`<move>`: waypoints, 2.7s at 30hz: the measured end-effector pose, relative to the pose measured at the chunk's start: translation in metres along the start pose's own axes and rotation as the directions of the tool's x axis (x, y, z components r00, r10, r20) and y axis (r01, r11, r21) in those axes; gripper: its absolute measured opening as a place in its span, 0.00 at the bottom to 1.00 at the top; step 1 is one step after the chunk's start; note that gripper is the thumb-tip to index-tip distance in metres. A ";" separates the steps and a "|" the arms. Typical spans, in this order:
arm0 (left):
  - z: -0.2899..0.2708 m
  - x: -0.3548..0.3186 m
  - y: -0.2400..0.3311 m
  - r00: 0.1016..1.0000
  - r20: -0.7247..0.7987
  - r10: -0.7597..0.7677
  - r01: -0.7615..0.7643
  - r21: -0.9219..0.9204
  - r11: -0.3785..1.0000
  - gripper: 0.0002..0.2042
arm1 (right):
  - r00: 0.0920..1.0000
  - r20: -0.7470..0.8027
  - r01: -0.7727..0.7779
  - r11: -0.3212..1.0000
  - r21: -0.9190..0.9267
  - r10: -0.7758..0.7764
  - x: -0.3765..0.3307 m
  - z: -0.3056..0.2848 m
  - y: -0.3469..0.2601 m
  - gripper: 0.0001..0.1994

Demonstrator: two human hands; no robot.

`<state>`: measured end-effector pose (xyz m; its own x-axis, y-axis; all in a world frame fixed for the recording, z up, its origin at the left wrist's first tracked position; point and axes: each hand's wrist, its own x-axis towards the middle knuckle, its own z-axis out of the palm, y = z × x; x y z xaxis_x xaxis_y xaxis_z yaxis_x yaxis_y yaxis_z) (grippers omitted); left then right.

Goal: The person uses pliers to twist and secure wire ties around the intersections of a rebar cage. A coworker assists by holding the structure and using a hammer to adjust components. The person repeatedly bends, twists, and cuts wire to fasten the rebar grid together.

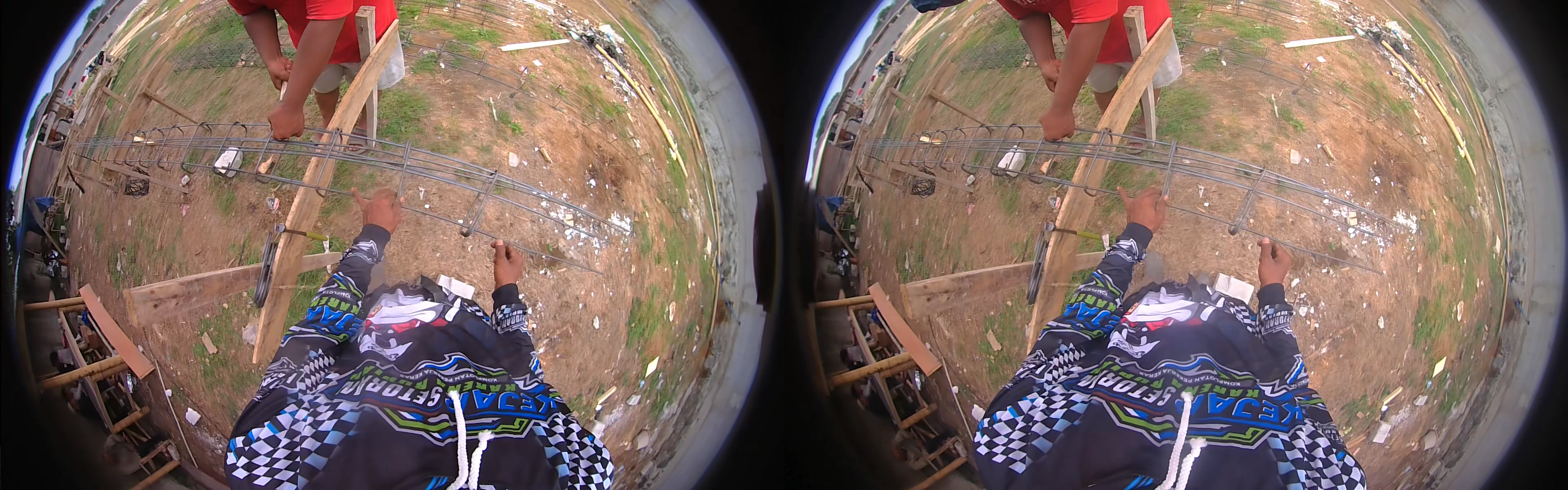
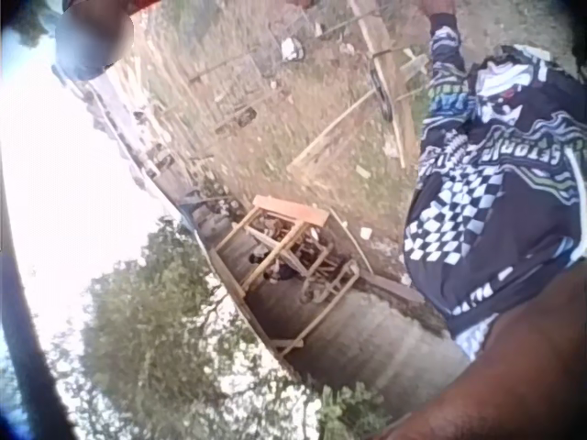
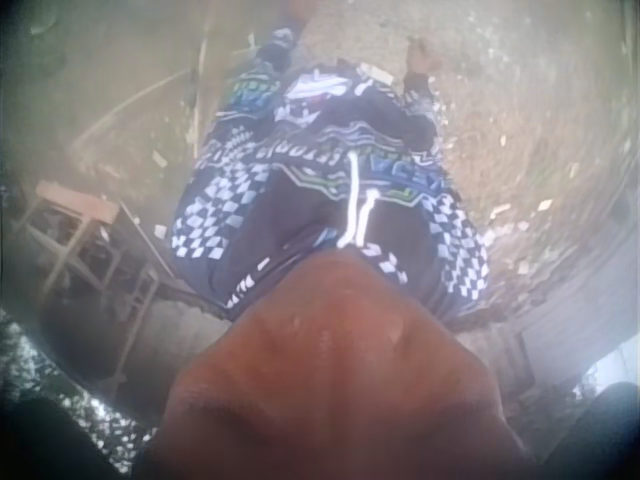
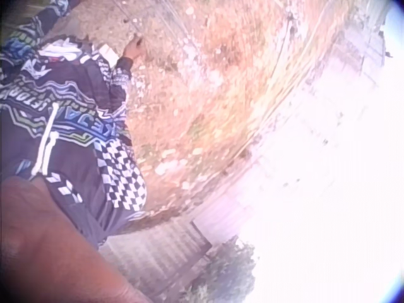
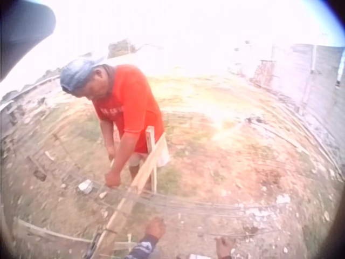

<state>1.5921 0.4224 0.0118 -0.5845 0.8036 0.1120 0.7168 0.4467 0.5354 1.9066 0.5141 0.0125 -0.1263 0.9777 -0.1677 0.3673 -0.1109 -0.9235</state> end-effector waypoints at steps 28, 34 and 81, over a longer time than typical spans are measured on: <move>0.044 -0.023 0.108 0.977 0.210 -0.032 -0.039 0.325 0.945 0.60 | 0.975 0.162 -0.127 0.977 -0.172 0.156 0.108 -0.060 0.047 0.19; 0.044 -0.016 0.123 0.973 0.214 -0.082 0.000 0.357 0.934 0.60 | 0.952 0.259 -0.150 0.986 -0.076 0.165 0.119 -0.062 0.060 0.18; -0.208 -0.217 -0.294 0.791 0.194 -0.580 0.523 0.277 0.806 0.15 | 0.802 0.594 0.123 0.991 -0.053 -0.068 -0.032 0.101 0.006 0.12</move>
<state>1.4286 0.0347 0.0044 -0.8047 0.4527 -0.3841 0.3770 0.8894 0.2585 1.8195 0.4638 -0.0225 -0.6732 0.6858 -0.2766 0.3975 0.0202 -0.9174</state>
